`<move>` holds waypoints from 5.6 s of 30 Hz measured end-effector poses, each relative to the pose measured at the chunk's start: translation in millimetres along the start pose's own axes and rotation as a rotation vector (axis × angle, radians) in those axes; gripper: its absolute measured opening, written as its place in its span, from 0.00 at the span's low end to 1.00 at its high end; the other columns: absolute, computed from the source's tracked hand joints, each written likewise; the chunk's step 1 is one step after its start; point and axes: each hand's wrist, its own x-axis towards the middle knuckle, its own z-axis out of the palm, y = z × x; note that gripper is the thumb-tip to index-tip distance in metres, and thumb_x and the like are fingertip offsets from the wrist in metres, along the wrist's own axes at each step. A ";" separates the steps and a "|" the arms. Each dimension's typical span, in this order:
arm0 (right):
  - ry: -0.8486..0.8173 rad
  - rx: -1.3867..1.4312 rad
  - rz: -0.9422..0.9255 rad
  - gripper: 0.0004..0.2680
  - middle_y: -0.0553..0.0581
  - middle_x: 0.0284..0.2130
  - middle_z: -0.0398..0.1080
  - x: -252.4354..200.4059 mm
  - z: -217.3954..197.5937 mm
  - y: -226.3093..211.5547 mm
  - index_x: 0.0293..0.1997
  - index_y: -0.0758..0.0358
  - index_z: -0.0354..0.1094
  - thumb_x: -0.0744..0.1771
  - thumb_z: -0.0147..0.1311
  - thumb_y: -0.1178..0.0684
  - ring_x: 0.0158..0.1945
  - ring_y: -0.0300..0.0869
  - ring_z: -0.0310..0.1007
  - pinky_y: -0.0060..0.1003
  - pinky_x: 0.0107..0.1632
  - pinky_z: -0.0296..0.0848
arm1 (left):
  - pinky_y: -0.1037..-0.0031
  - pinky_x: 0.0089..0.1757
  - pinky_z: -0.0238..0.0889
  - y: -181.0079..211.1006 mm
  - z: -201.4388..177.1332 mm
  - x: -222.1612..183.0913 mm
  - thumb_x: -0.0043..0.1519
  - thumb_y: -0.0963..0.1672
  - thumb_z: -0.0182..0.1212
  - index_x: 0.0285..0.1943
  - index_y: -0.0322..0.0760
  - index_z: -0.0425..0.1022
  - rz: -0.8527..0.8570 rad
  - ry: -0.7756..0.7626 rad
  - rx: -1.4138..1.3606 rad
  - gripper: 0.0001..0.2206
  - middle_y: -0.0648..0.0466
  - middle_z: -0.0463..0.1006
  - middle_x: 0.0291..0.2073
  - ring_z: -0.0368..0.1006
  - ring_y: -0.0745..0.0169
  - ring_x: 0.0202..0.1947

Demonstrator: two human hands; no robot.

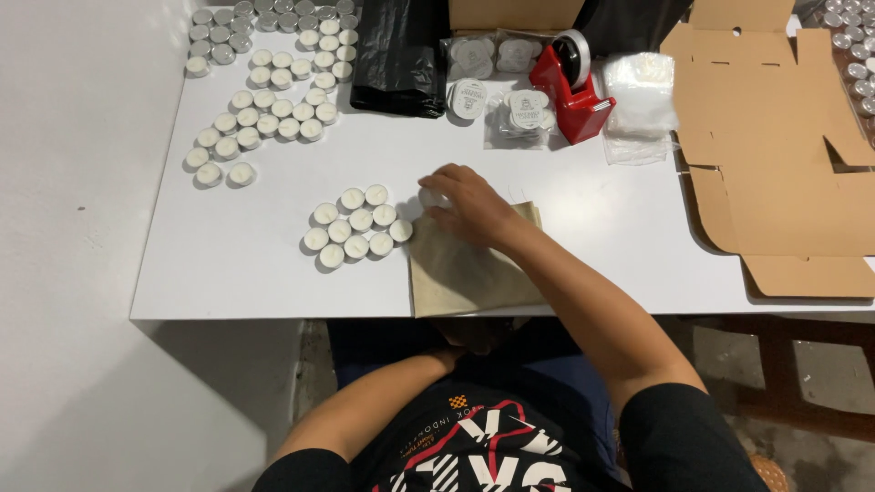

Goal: Polishing the surface of tea light candles by rubbing them against a cloth on a production table.

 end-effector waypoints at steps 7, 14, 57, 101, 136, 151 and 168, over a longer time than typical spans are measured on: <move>-0.229 0.052 0.042 0.16 0.63 0.52 0.71 -93.9 -26.4 0.9 0.58 0.61 0.72 0.65 0.61 0.51 0.58 0.58 0.71 0.49 0.60 0.72 | 0.54 0.52 0.66 5.0 18.4 10.5 0.64 0.51 0.45 0.47 0.38 0.80 -0.003 0.005 -0.042 0.19 0.45 0.81 0.47 0.75 0.44 0.54; -0.012 -0.057 0.001 0.14 0.59 0.48 0.69 -97.8 -0.4 15.6 0.57 0.57 0.73 0.66 0.61 0.48 0.53 0.53 0.70 0.45 0.56 0.69 | 0.54 0.50 0.67 3.0 17.1 6.7 0.63 0.51 0.46 0.45 0.38 0.81 -0.034 0.024 -0.077 0.19 0.44 0.82 0.44 0.76 0.43 0.52; 0.063 -0.214 0.125 0.15 0.53 0.48 0.73 -107.0 -6.7 17.7 0.55 0.46 0.74 0.64 0.61 0.41 0.50 0.49 0.71 0.46 0.53 0.66 | 0.53 0.54 0.72 94.5 -140.5 -30.9 0.58 0.37 0.65 0.65 0.40 0.66 -0.164 0.842 -2.117 0.25 0.50 0.74 0.58 0.73 0.46 0.55; 0.180 -0.178 -0.018 0.14 0.52 0.43 0.72 -131.5 6.4 7.9 0.50 0.48 0.76 0.61 0.64 0.43 0.46 0.49 0.70 0.46 0.48 0.65 | 0.55 0.70 0.39 98.8 -205.0 -30.4 0.57 0.62 0.57 0.73 0.29 0.59 0.290 0.738 0.371 0.43 0.39 0.58 0.73 0.50 0.42 0.74; 0.131 -0.281 0.105 0.13 0.51 0.43 0.73 -111.5 -14.3 38.3 0.51 0.49 0.77 0.64 0.62 0.43 0.45 0.46 0.72 0.42 0.47 0.66 | 0.56 0.70 0.38 98.3 -205.5 -31.0 0.57 0.65 0.55 0.73 0.29 0.59 0.249 0.692 0.333 0.46 0.40 0.57 0.74 0.49 0.44 0.75; -0.031 -0.189 -0.100 0.14 0.51 0.44 0.74 -114.2 -12.8 20.8 0.47 0.46 0.77 0.61 0.62 0.37 0.48 0.48 0.71 0.48 0.49 0.65 | 0.57 0.71 0.35 97.0 -202.4 -30.6 0.50 0.63 0.62 0.74 0.29 0.57 0.251 0.685 0.354 0.49 0.41 0.54 0.75 0.46 0.44 0.76; 0.032 -0.155 -0.199 0.14 0.51 0.43 0.73 -127.2 4.3 2.5 0.49 0.48 0.75 0.62 0.61 0.38 0.45 0.47 0.70 0.45 0.47 0.62 | 0.57 0.70 0.38 96.5 -200.6 -27.4 0.48 0.62 0.64 0.74 0.30 0.58 0.255 0.722 0.383 0.50 0.41 0.55 0.75 0.48 0.44 0.75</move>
